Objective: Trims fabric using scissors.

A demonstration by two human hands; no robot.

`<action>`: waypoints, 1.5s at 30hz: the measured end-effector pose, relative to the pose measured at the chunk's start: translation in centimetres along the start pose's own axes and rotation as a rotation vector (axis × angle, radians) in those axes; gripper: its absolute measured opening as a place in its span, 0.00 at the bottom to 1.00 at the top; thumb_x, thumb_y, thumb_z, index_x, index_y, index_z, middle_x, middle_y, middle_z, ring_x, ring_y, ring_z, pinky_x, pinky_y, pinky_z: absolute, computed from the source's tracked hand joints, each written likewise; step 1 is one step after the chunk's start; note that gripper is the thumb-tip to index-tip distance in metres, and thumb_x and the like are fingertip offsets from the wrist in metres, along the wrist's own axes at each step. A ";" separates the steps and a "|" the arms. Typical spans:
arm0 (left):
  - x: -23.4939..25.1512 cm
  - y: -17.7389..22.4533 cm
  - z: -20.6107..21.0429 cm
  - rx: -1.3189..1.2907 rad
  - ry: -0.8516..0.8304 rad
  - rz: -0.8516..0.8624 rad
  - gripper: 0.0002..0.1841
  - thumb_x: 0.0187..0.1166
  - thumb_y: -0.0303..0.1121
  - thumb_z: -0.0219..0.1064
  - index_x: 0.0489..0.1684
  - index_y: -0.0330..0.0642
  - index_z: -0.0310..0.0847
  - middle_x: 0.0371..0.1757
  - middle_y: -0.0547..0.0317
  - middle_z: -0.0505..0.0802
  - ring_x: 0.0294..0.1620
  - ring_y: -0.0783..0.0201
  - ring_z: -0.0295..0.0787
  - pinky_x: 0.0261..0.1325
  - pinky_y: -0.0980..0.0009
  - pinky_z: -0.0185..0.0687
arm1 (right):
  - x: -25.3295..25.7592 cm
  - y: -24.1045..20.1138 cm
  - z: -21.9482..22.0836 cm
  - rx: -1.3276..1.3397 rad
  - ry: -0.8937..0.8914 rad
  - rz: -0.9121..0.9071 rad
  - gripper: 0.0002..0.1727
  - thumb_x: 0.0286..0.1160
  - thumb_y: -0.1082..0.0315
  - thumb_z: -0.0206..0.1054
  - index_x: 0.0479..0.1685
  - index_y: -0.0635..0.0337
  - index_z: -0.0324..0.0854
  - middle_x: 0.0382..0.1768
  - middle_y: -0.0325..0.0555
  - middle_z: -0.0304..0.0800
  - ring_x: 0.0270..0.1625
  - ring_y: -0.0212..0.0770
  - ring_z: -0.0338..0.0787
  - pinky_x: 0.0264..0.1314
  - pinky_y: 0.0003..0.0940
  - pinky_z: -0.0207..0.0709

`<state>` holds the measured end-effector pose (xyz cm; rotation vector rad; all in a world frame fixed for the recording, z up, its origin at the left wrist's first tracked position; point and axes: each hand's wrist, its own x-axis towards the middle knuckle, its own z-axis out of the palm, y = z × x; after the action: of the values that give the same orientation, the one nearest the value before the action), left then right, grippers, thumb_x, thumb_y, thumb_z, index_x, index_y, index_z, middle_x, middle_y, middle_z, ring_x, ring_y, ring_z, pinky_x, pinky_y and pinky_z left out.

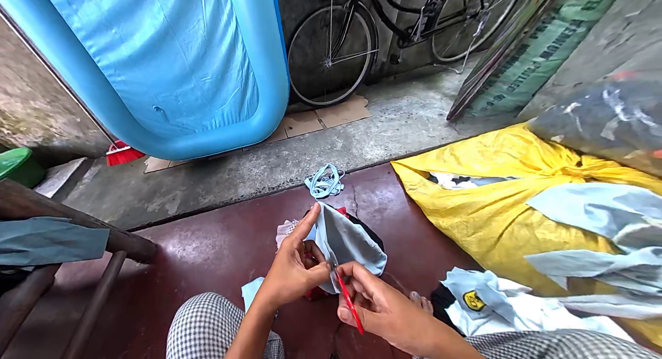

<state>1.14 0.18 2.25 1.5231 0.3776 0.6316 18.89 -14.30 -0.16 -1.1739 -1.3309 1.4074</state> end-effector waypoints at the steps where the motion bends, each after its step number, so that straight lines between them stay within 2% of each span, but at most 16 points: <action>1: 0.0 -0.1 0.1 0.004 -0.006 0.001 0.55 0.61 0.17 0.74 0.96 0.61 0.50 0.88 0.56 0.68 0.32 0.67 0.88 0.36 0.70 0.90 | 0.0 0.0 0.0 0.002 -0.005 -0.009 0.34 0.73 0.46 0.74 0.72 0.54 0.67 0.41 0.37 0.85 0.38 0.31 0.86 0.39 0.28 0.82; 6: -0.2 -0.3 0.3 0.020 -0.026 -0.005 0.56 0.62 0.17 0.75 0.97 0.61 0.47 0.86 0.56 0.71 0.34 0.67 0.89 0.38 0.69 0.90 | 0.0 0.3 0.1 0.012 0.023 -0.035 0.34 0.73 0.44 0.74 0.70 0.56 0.69 0.41 0.36 0.85 0.39 0.30 0.86 0.40 0.27 0.82; 10: -0.2 -0.2 0.3 0.003 -0.005 -0.022 0.56 0.62 0.17 0.75 0.96 0.63 0.49 0.85 0.57 0.73 0.33 0.66 0.89 0.38 0.68 0.91 | 0.1 0.5 0.8 0.122 0.084 -0.035 0.27 0.77 0.55 0.73 0.68 0.58 0.71 0.40 0.39 0.89 0.39 0.35 0.90 0.43 0.32 0.86; 13: -0.2 0.2 0.5 0.028 0.024 -0.057 0.56 0.61 0.17 0.75 0.96 0.64 0.50 0.72 0.55 0.84 0.26 0.67 0.87 0.32 0.71 0.89 | 0.1 0.2 1.3 0.167 0.083 -0.017 0.25 0.80 0.56 0.70 0.68 0.58 0.70 0.39 0.38 0.89 0.40 0.35 0.91 0.46 0.33 0.87; 17: -0.3 0.8 1.1 0.034 0.013 -0.046 0.60 0.59 0.12 0.73 0.97 0.67 0.45 0.83 0.58 0.73 0.24 0.66 0.84 0.29 0.71 0.88 | 0.3 0.3 0.9 0.170 0.024 -0.056 0.27 0.79 0.49 0.70 0.67 0.56 0.70 0.39 0.39 0.88 0.42 0.33 0.90 0.49 0.31 0.84; 19: -0.3 0.8 1.1 0.029 0.013 -0.039 0.61 0.59 0.13 0.74 0.97 0.68 0.44 0.82 0.58 0.75 0.24 0.66 0.84 0.29 0.71 0.88 | 0.3 0.2 0.7 0.174 0.015 -0.069 0.28 0.78 0.48 0.71 0.67 0.56 0.71 0.40 0.40 0.88 0.42 0.34 0.90 0.50 0.31 0.85; 21: -0.3 0.8 0.9 0.041 0.010 -0.041 0.60 0.60 0.15 0.73 0.97 0.67 0.43 0.71 0.56 0.83 0.23 0.66 0.84 0.28 0.72 0.87 | 0.4 0.1 0.7 0.181 0.023 -0.063 0.27 0.78 0.49 0.72 0.67 0.56 0.71 0.40 0.40 0.89 0.43 0.34 0.90 0.51 0.31 0.85; 23: -0.4 0.7 0.8 0.041 0.005 -0.055 0.59 0.61 0.17 0.73 0.97 0.67 0.42 0.52 0.53 0.91 0.22 0.66 0.84 0.28 0.72 0.86 | 0.3 -0.1 0.8 0.182 0.046 -0.041 0.27 0.78 0.51 0.72 0.67 0.56 0.71 0.40 0.40 0.89 0.43 0.34 0.91 0.52 0.31 0.85; 24: -0.5 0.7 0.8 0.044 -0.007 -0.060 0.60 0.62 0.17 0.73 0.97 0.68 0.40 0.50 0.53 0.91 0.22 0.67 0.84 0.29 0.72 0.86 | 0.3 -0.1 0.8 0.178 0.066 -0.027 0.26 0.77 0.52 0.73 0.66 0.56 0.72 0.39 0.40 0.89 0.42 0.34 0.91 0.51 0.32 0.86; 27: -0.6 0.8 0.7 0.058 -0.014 -0.061 0.60 0.62 0.17 0.73 0.97 0.69 0.40 0.65 0.55 0.87 0.25 0.66 0.86 0.31 0.72 0.88 | 0.3 -0.1 0.9 0.177 0.117 -0.007 0.25 0.75 0.55 0.74 0.65 0.57 0.73 0.37 0.42 0.89 0.39 0.36 0.91 0.46 0.32 0.86; 31: -0.5 0.8 0.8 0.071 -0.008 -0.073 0.61 0.61 0.18 0.74 0.97 0.70 0.39 0.63 0.55 0.87 0.25 0.66 0.85 0.30 0.71 0.87 | 0.4 -0.1 0.9 0.177 0.103 -0.031 0.25 0.77 0.56 0.73 0.66 0.58 0.72 0.40 0.41 0.90 0.42 0.36 0.91 0.49 0.32 0.87; 34: -0.5 0.5 1.0 0.067 -0.051 -0.064 0.63 0.60 0.19 0.76 0.97 0.72 0.35 0.69 0.55 0.85 0.26 0.66 0.87 0.32 0.69 0.90 | 0.5 0.2 0.5 0.125 0.104 -0.071 0.28 0.75 0.50 0.75 0.65 0.57 0.72 0.42 0.41 0.89 0.43 0.35 0.90 0.48 0.31 0.86; 38: -0.4 0.1 1.0 0.044 -0.084 -0.026 0.66 0.58 0.17 0.76 0.97 0.73 0.33 0.89 0.63 0.65 0.29 0.68 0.87 0.37 0.69 0.91 | 0.5 0.4 0.1 0.090 0.118 -0.066 0.28 0.74 0.50 0.75 0.65 0.57 0.73 0.42 0.41 0.89 0.42 0.34 0.90 0.46 0.31 0.85; 42: -0.4 -0.3 0.9 0.030 -0.068 -0.020 0.68 0.56 0.17 0.77 0.97 0.73 0.28 0.91 0.61 0.60 0.28 0.69 0.86 0.36 0.70 0.90 | 0.4 0.0 0.4 0.144 0.148 -0.021 0.24 0.77 0.57 0.73 0.65 0.59 0.72 0.40 0.42 0.89 0.40 0.37 0.91 0.45 0.33 0.88; 43: -0.4 -0.4 0.9 0.024 -0.066 -0.022 0.68 0.57 0.17 0.76 0.97 0.73 0.27 0.89 0.59 0.64 0.29 0.69 0.86 0.37 0.70 0.90 | 0.4 0.0 0.4 0.154 0.142 -0.024 0.24 0.77 0.57 0.73 0.65 0.59 0.72 0.40 0.42 0.89 0.40 0.37 0.91 0.45 0.33 0.87; 45: -0.5 -0.5 1.0 0.009 -0.070 -0.035 0.68 0.59 0.18 0.77 0.97 0.72 0.25 0.78 0.53 0.78 0.29 0.67 0.87 0.37 0.70 0.89 | 0.4 -0.1 0.3 0.166 0.114 -0.035 0.25 0.78 0.57 0.73 0.66 0.59 0.71 0.41 0.41 0.90 0.42 0.37 0.91 0.46 0.33 0.87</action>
<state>1.42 -0.85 1.67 1.5399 0.3529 0.5481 18.49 -14.01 -0.13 -1.0982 -1.1284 1.3774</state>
